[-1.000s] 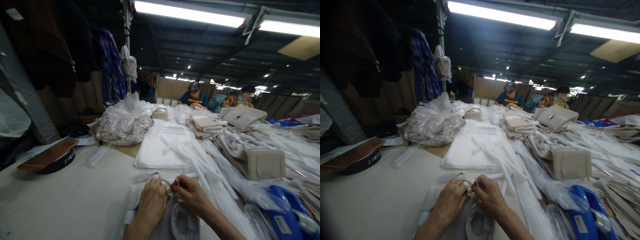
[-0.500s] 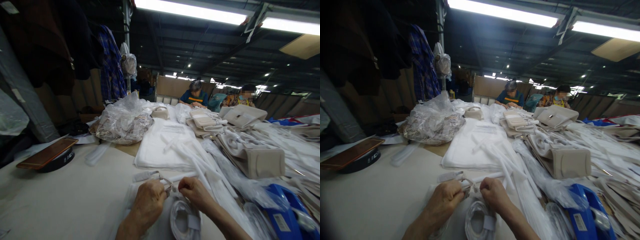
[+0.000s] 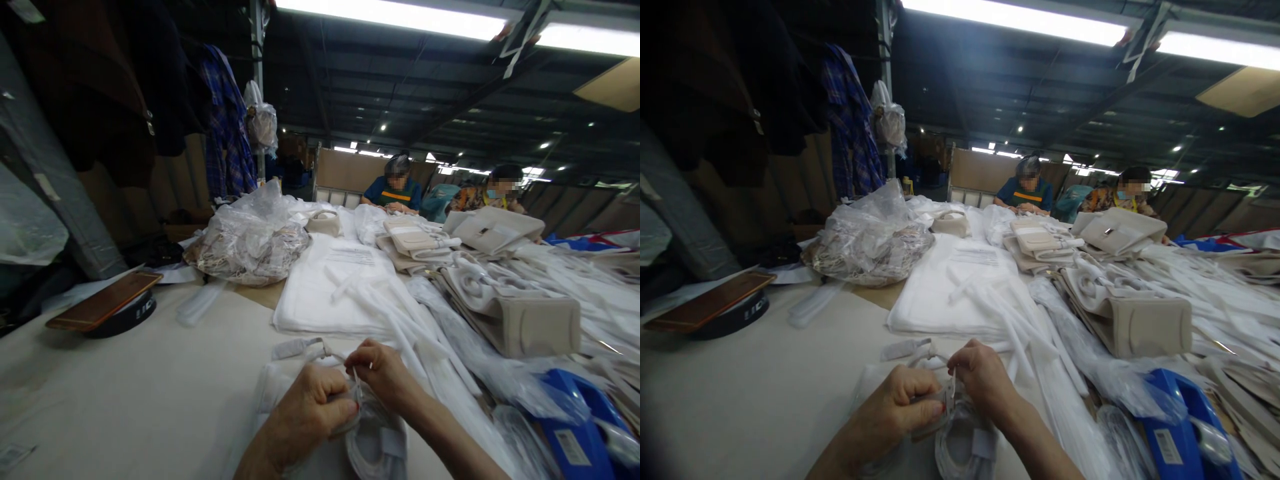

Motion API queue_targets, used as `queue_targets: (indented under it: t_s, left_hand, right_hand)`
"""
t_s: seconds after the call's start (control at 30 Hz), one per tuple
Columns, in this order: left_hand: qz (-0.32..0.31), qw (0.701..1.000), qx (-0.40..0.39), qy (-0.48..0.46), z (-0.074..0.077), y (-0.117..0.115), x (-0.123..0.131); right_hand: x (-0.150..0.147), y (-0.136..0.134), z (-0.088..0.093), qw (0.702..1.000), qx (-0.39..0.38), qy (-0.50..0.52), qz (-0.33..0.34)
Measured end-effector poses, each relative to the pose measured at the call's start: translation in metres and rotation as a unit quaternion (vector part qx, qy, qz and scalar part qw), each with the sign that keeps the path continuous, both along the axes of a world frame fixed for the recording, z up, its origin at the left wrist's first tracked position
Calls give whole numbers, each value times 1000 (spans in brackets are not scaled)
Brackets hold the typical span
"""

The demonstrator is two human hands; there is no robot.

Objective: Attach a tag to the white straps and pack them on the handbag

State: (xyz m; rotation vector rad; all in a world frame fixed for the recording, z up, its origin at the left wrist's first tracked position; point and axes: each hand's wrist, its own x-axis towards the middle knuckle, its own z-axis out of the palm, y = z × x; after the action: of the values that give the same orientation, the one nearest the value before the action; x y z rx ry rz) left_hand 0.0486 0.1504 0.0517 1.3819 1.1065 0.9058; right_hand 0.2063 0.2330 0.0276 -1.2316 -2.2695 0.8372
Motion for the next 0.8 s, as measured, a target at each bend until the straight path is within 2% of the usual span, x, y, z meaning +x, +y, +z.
queue_targets:
  t_s: [0.1, 0.2, 0.27, 0.3, 0.43, 0.53, 0.6, 0.67, 0.73, 0.8]
  left_hand:
    - [17, 998, 54, 4, 0, 5, -5]
    - [156, 981, 107, 41, -6, 13, -14]
    - [246, 953, 115, 131, -15, 20, -17]
    - [263, 941, 116, 177, -20, 23, -17]
    - [216, 918, 147, 297, -35, 28, -9]
    - [164, 903, 156, 366, -38, 27, -5]
    - [147, 891, 152, 402, -37, 26, -5]
    - [152, 877, 147, 431, -35, 26, -3]
    - [167, 861, 145, 458, -31, 25, 1]
    - [164, 849, 150, 479, -27, 23, 7]
  right_hand:
    - [1, 0, 3, 999, -31, 29, -11]
    - [5, -6, 13, 993, -75, 96, -9]
    - [9, -9, 16, 982, -118, 145, -22]
    - [12, -9, 15, 976, -136, 164, -44]
    - [25, 0, -3, 947, -175, 189, -190]
    - [36, -1, -13, 938, -173, 173, -245]
    - [41, -13, -11, 943, -129, 165, -260]
    - [44, -35, -4, 955, -33, 166, -243]
    - [44, -65, 2, 968, 122, 147, -165]
    - [42, -94, 1, 957, 270, 92, -61]
